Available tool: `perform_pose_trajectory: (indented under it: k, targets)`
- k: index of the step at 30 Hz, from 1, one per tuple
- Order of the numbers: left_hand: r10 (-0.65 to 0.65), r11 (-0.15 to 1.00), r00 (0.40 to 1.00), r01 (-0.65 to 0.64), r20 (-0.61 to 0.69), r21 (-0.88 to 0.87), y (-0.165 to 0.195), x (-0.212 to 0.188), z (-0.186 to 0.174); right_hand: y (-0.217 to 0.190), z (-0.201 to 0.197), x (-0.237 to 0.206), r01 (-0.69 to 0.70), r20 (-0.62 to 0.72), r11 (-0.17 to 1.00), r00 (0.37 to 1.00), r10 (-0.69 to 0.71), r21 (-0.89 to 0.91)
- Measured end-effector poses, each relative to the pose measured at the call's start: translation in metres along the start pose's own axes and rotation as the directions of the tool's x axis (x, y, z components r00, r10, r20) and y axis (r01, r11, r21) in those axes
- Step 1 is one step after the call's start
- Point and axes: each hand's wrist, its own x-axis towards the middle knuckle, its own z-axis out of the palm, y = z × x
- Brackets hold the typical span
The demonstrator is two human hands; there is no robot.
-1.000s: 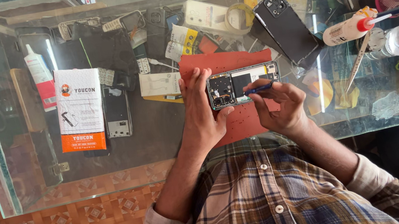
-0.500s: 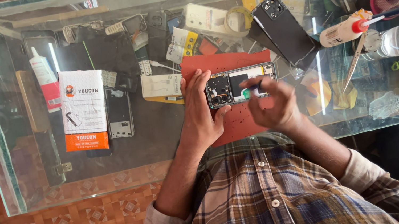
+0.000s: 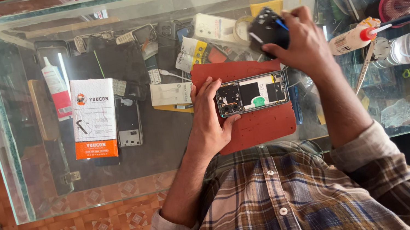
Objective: The person applies adhesive to the edges of a teal smartphone back cover and uses a prying tool to separate the back panel from the chassis. They then use a brush to clean the internal components of the phone.
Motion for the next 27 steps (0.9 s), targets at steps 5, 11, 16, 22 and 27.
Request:
perform_pose_trajectory:
  k: [5,11,16,22,27]
  targets:
    - [0.002,1.0,1.0,-0.001,-0.009,0.007,0.0,0.001,0.001,-0.038,0.006,0.017,0.133,0.03,0.979,0.99,-0.139,0.151]
    - [0.011,0.999,1.0,-0.011,-0.004,0.042,0.002,0.002,0.001,-0.059,-0.002,0.027,0.333,0.07,0.912,0.931,-0.358,0.239]
    - [0.009,0.997,1.0,-0.009,-0.002,0.073,0.004,0.005,-0.001,-0.044,0.002,0.018,0.19,-0.019,0.918,0.981,-0.196,0.347]
    - [0.015,0.995,1.0,-0.015,0.004,0.097,0.001,0.008,-0.005,-0.017,0.017,-0.026,0.095,-0.09,0.428,0.995,-0.032,0.899]
    - [0.022,0.99,1.0,-0.022,-0.004,0.142,0.001,0.009,-0.002,-0.032,0.04,-0.093,0.26,-0.208,0.513,0.965,-0.157,0.818]
